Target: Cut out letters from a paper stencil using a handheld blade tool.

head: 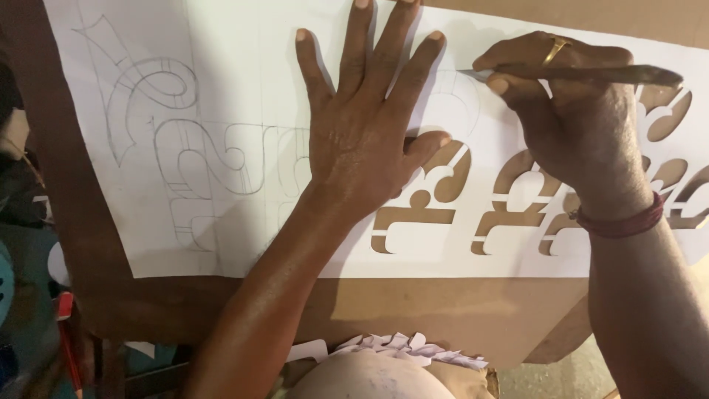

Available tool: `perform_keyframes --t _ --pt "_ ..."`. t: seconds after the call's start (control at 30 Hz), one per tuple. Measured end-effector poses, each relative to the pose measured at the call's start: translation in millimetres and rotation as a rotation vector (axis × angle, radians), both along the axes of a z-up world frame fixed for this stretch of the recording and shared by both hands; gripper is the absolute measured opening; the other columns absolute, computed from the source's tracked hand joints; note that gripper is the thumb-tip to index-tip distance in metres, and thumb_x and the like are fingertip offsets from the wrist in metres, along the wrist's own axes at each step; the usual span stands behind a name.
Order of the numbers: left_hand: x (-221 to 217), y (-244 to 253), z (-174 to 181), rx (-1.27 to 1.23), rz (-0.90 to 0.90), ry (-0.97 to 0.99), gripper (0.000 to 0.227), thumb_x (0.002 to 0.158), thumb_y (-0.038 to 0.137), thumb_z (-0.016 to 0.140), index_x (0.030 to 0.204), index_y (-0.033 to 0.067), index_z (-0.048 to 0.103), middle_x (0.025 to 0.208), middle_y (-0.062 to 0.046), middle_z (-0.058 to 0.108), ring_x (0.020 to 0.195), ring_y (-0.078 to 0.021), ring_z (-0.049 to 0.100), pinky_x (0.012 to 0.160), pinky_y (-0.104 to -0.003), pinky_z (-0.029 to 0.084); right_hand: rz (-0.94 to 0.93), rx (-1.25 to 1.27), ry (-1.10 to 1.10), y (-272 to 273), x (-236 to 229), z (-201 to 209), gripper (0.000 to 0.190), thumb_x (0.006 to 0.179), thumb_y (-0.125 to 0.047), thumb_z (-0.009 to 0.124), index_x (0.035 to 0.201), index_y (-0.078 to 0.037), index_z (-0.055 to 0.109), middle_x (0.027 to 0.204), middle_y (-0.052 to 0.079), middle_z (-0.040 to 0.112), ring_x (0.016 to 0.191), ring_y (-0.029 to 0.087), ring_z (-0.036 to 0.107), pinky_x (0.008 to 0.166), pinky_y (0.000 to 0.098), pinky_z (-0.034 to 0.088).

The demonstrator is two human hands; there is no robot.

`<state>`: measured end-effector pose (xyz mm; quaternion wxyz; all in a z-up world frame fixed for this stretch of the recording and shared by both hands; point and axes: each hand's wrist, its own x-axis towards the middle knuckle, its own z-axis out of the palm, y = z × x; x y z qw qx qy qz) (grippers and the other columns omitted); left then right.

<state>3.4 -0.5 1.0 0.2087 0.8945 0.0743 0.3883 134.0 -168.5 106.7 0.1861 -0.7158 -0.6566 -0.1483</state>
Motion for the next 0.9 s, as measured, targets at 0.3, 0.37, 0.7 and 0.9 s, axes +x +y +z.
perform_keyframes --t 0.3,0.37,0.7,0.9 --pt "-1.4 0.1 4.3 -0.004 -0.007 0.033 0.098 0.08 0.053 0.093 0.157 0.0156 0.044 0.169 -0.009 0.022 0.158 -0.0356 0.013 0.123 -0.081 0.004 -0.01 -0.056 -0.13 3.3 -0.3 13.2 0.007 0.109 -0.004 0.072 0.116 -0.001 0.071 0.105 0.011 0.072 0.085 0.024 0.068 0.078 0.0335 0.054" --pt "-0.9 -0.1 8.2 -0.006 0.011 0.091 0.094 0.08 0.054 0.092 0.154 0.017 0.046 0.166 -0.01 0.027 0.156 -0.0374 0.018 0.12 -0.081 0.004 -0.035 -0.15 -0.28 4.6 0.1 19.5 0.01 0.106 -0.012 0.076 0.111 -0.004 0.076 0.097 0.01 0.071 0.077 0.025 0.065 0.076 0.0379 0.053" --pt "-2.4 0.8 9.1 -0.001 0.004 0.136 0.096 0.083 0.057 0.091 0.156 0.0173 0.044 0.165 -0.014 0.031 0.155 -0.0393 0.023 0.12 -0.081 0.005 -0.286 -0.33 -0.325 -5.5 4.6 13.7 0.024 0.101 -0.016 0.069 0.121 -0.005 0.078 0.1 0.012 0.076 0.072 0.026 0.069 0.069 0.0372 0.055" --pt "-1.4 1.6 7.5 0.015 0.011 0.16 0.097 0.085 0.06 0.09 0.157 0.0176 0.041 0.166 -0.014 0.03 0.156 -0.0394 0.022 0.12 -0.081 0.004 -0.041 -0.184 -0.166 -22.2 18.8 3.1 0.016 0.116 -0.004 0.056 0.128 -0.003 0.067 0.117 0.01 0.072 0.097 0.017 0.071 0.092 0.0262 0.057"
